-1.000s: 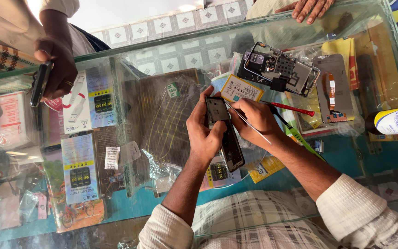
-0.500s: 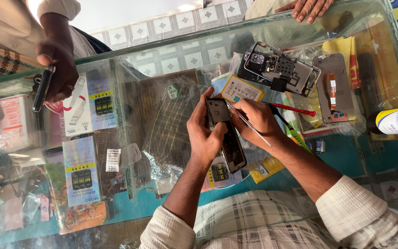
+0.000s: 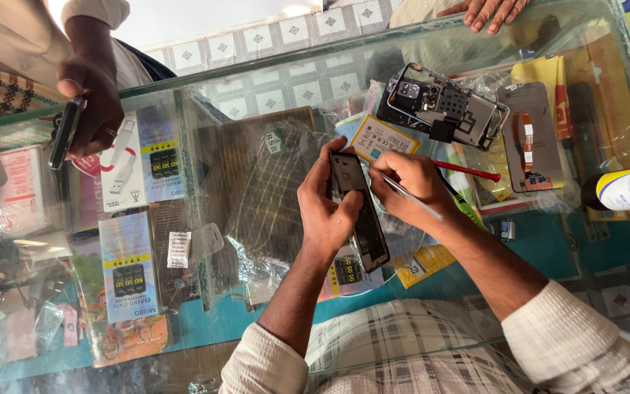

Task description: The person cleans the interior of a disassembled mobile phone using a small brush and a liquid from a bottle. They repeatedly apply the liquid and scrub the inside frame and screen edges while holding the device over a glass counter.

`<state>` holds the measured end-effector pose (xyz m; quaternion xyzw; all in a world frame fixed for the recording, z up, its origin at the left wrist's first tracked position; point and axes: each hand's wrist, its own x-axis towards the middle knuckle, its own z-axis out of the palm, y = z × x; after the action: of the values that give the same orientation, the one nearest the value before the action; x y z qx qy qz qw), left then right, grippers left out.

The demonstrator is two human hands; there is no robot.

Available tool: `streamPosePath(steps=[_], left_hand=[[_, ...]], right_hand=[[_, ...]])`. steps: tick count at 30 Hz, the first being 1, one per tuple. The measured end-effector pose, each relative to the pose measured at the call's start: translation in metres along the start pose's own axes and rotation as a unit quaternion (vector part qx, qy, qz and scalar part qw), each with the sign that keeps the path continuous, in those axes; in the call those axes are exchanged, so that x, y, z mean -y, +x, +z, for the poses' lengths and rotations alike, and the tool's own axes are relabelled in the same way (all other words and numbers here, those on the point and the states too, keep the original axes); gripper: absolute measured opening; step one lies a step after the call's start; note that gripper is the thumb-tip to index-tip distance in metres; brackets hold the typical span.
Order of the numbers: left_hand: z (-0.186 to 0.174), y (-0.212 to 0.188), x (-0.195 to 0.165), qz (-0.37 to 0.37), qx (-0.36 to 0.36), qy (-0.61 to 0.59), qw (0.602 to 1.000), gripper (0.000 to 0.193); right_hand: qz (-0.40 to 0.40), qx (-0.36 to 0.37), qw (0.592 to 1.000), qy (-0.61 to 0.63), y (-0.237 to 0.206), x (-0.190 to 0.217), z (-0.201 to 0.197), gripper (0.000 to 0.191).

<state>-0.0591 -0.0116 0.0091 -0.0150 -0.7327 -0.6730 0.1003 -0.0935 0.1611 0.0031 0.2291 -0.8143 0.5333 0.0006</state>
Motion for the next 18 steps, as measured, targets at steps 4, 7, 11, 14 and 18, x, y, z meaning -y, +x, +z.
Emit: streamPosePath(steps=[4,7,11,14,18], left_hand=[[0.0,-0.001,-0.001,0.002,0.0,0.008,1.0,0.073],[0.0,0.0,-0.002,-0.006,0.005,0.001,1.0,0.071],[0.001,0.0,-0.003,-0.013,0.002,0.004,1.0,0.07],[0.002,-0.001,-0.001,0.006,0.004,0.001,1.0,0.064],[0.003,-0.001,0.002,0.011,0.005,-0.008,1.0,0.066]], right_hand=[[0.042,0.018,0.999,0.009,-0.001,-0.003,-0.001,0.009],[0.003,-0.004,0.999,-0.038,-0.001,-0.006,-0.001,0.008],[0.035,-0.004,0.999,-0.027,-0.003,-0.011,-0.001,0.011],[0.038,-0.013,0.999,-0.028,-0.001,-0.016,-0.001,0.008],[0.054,-0.029,0.998,-0.005,0.001,-0.022,0.001,0.011]])
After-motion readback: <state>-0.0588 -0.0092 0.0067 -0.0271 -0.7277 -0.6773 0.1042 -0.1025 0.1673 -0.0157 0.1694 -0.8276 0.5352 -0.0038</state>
